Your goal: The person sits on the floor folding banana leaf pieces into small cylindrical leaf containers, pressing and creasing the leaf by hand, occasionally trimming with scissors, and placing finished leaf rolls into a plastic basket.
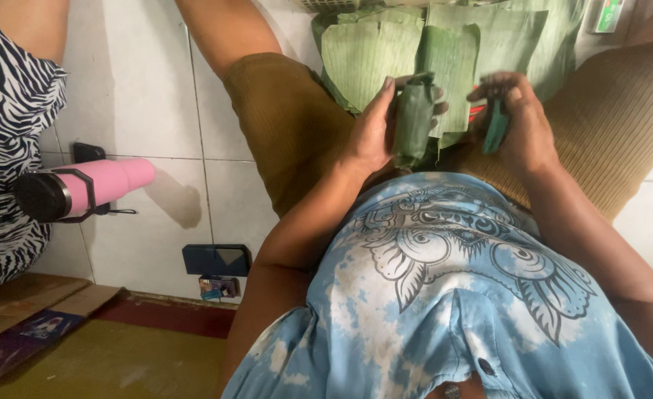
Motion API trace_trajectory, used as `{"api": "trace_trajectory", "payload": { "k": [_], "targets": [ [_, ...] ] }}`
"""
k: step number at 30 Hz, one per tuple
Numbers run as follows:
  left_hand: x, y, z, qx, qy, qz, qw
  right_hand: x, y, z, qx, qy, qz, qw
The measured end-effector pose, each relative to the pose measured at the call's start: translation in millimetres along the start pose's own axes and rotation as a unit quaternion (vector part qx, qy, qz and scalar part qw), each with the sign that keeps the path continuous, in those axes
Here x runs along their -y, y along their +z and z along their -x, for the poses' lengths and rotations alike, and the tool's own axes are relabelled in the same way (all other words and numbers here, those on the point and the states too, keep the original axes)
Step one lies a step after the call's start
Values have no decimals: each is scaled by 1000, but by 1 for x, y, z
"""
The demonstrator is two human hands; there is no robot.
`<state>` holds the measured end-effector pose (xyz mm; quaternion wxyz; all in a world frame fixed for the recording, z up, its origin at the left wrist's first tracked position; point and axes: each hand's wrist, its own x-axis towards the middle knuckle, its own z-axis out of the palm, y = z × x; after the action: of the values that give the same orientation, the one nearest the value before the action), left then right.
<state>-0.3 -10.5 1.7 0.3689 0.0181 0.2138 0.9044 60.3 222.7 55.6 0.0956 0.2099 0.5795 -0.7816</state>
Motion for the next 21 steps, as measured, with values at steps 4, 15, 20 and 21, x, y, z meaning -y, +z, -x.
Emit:
{"api": "trace_trajectory", "payload": {
  "k": [4,15,20,21],
  "targets": [
    [5,3,-19,-33,59,-95,993,-11,10,8,38,25,147,988],
    [13,-62,-37,-203,125,-365,900,-27,37,-11,42,203,70,976],
    [-19,-84,-26,-343,202,-575,715,78,62,-25,-37,264,274,924],
    [-25,-87,-25,-349,234,-605,676,104,66,-31,-18,180,375,909]
  ]
}}
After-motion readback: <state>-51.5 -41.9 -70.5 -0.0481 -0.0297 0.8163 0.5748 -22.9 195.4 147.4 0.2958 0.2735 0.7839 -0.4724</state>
